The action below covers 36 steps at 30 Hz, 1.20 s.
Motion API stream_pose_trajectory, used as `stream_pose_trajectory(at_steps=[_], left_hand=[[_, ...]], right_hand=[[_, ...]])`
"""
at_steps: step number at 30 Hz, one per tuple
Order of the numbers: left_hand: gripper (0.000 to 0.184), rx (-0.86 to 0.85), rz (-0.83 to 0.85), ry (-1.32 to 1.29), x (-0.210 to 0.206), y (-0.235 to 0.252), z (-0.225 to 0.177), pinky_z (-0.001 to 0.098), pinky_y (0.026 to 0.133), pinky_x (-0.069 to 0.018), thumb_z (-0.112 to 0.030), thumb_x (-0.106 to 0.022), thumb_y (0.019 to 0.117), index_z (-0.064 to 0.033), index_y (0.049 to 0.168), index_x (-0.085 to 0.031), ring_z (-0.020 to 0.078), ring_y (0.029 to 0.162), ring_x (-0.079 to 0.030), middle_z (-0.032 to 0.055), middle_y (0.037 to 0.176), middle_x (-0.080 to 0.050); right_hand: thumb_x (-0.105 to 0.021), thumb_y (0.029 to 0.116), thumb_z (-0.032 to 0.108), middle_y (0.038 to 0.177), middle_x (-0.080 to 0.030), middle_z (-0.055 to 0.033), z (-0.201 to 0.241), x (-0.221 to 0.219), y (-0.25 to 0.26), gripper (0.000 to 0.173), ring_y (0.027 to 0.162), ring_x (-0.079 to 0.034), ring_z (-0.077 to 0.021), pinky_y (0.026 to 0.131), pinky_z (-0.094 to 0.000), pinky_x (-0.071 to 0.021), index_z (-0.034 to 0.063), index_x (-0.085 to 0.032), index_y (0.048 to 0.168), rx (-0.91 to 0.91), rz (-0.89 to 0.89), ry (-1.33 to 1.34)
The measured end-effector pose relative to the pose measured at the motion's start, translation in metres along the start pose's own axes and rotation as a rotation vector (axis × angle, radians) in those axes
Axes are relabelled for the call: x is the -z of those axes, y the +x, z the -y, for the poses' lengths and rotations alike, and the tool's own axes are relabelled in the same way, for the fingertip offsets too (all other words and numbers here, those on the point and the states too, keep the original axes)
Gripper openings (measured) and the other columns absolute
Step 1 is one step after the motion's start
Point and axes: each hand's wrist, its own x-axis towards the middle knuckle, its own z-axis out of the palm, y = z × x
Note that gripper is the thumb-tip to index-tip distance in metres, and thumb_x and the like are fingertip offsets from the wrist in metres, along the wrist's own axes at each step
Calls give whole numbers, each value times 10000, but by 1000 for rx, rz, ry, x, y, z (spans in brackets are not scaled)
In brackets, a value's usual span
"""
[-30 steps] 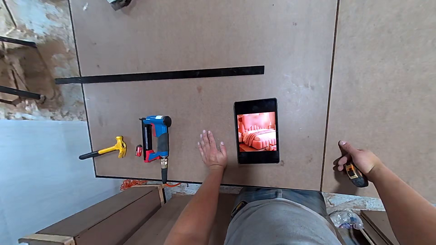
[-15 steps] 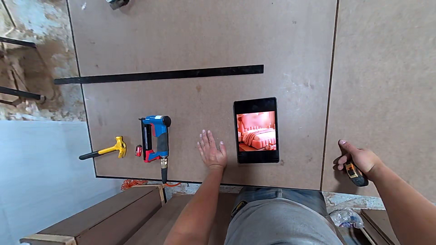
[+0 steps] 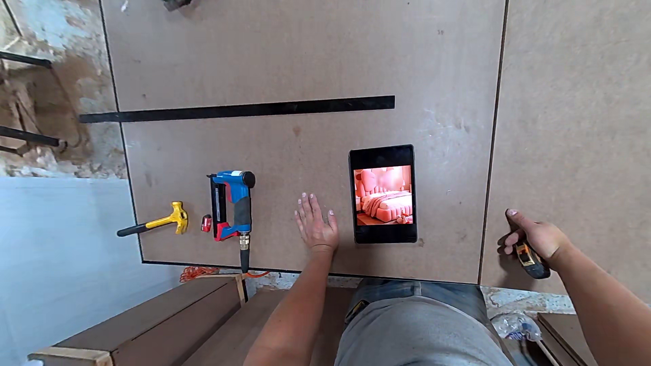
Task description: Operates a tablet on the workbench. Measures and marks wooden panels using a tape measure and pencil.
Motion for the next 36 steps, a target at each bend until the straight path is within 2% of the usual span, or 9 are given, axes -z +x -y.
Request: stream_pose_trajectory(at_steps=[6,15,21,28,36], left_hand=[[699,5,-8,0,1,-1,-2,517,1285,-107,-481,-268,1046,-114,1642,-249,274,1594,-158,103,1722,-186],[703,5,-6,0,0,0,-1,516,1287,-103,-488,-257,1046,-123,1647,-233,273,1597,-142,98,1725,-176],[698,13,0,-1,0,-1,-1,515,1287,-99,-481,-259,1047,-128,1648,-230,266,1599,-135,87,1728,-167],[705,16,10,-9,2,0,-3,523,1286,-104,-481,-263,1045,-114,1646,-232,266,1597,-144,90,1727,-172],[710,11,8,11,0,0,-1,518,1286,-99,-497,-250,1045,-126,1650,-224,257,1600,-128,80,1731,-156]], right_hand=[[-320,991,764,751,-746,-158,4,-1,-4,874,679,-744,-318,659,-507,-627,7,-711,799,-20,-3,11],[-294,962,811,733,-742,-150,-1,-1,1,917,669,-742,-307,645,-493,-624,8,-701,788,-10,-13,4],[-329,994,756,743,-742,-157,4,-1,-4,859,664,-741,-311,640,-492,-626,6,-704,807,-30,-11,24],[-299,968,800,720,-736,-148,2,-1,-2,907,652,-736,-305,636,-497,-621,8,-701,784,-1,-25,-3],[-322,993,759,725,-734,-153,4,-1,-4,868,656,-734,-310,648,-503,-623,6,-702,792,-9,-11,19]])
